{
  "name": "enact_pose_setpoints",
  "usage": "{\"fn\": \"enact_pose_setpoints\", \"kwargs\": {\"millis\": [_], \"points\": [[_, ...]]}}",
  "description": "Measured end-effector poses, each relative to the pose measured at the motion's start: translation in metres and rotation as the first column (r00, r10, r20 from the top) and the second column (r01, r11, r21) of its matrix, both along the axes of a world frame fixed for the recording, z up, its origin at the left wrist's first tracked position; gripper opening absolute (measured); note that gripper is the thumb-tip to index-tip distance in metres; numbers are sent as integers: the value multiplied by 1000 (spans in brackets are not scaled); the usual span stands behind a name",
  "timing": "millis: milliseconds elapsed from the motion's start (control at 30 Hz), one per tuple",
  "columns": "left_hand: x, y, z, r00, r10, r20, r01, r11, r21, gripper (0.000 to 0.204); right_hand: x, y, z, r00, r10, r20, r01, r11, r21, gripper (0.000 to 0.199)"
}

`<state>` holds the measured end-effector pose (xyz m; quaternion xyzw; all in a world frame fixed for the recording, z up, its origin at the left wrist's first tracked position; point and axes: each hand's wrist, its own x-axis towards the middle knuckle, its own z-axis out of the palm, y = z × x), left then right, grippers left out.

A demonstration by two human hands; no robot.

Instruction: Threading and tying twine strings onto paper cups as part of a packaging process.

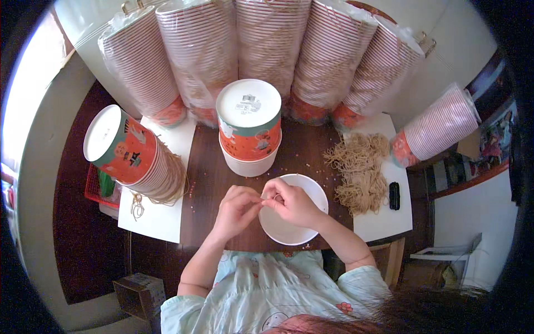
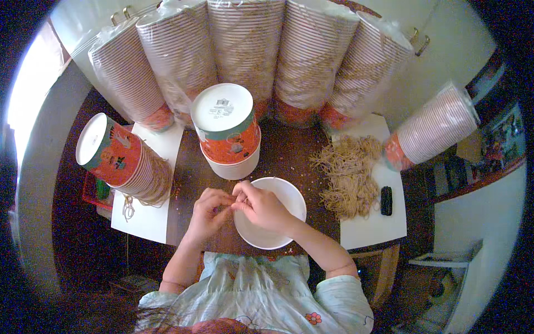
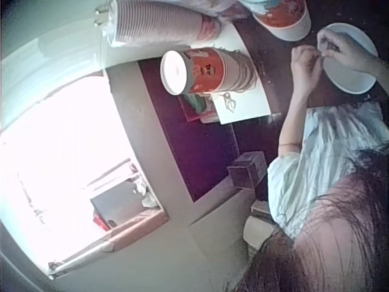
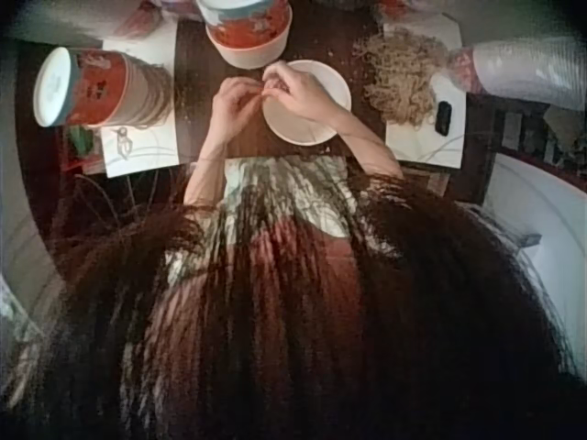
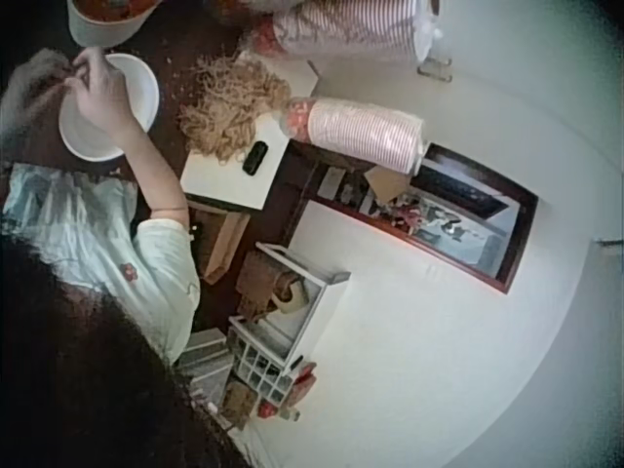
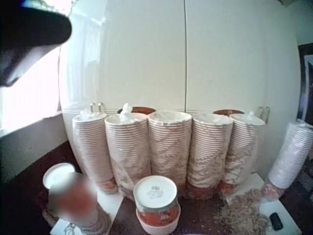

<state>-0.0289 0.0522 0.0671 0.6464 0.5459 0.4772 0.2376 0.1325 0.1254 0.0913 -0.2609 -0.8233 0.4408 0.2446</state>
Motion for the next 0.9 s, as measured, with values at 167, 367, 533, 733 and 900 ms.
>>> {"fn": "enact_pose_setpoints", "kwargs": {"millis": [167, 367, 533, 733, 900], "points": [[-3, 4, -8, 994, -87, -67, 90, 995, 37, 14, 0, 2, -2, 999, 16, -46, -31, 937, -348, 26], [-13, 6, -54, 942, -49, 333, 119, 974, -193, 10, 7, -3, 25, 935, -22, -353, -199, 793, -576, 21], [-12, 4, -64, 848, -114, 517, 247, 949, -195, 10, 13, -14, 32, 935, 15, -355, -246, 748, -616, 19], [-10, -5, -47, 912, -27, 408, 131, 964, -230, 14, 13, -11, 35, 968, 11, -250, -136, 861, -489, 17], [-9, -9, -48, 959, -9, 282, 53, 988, -148, 11, 11, -12, 37, 970, 15, -244, -133, 870, -474, 17]]}}
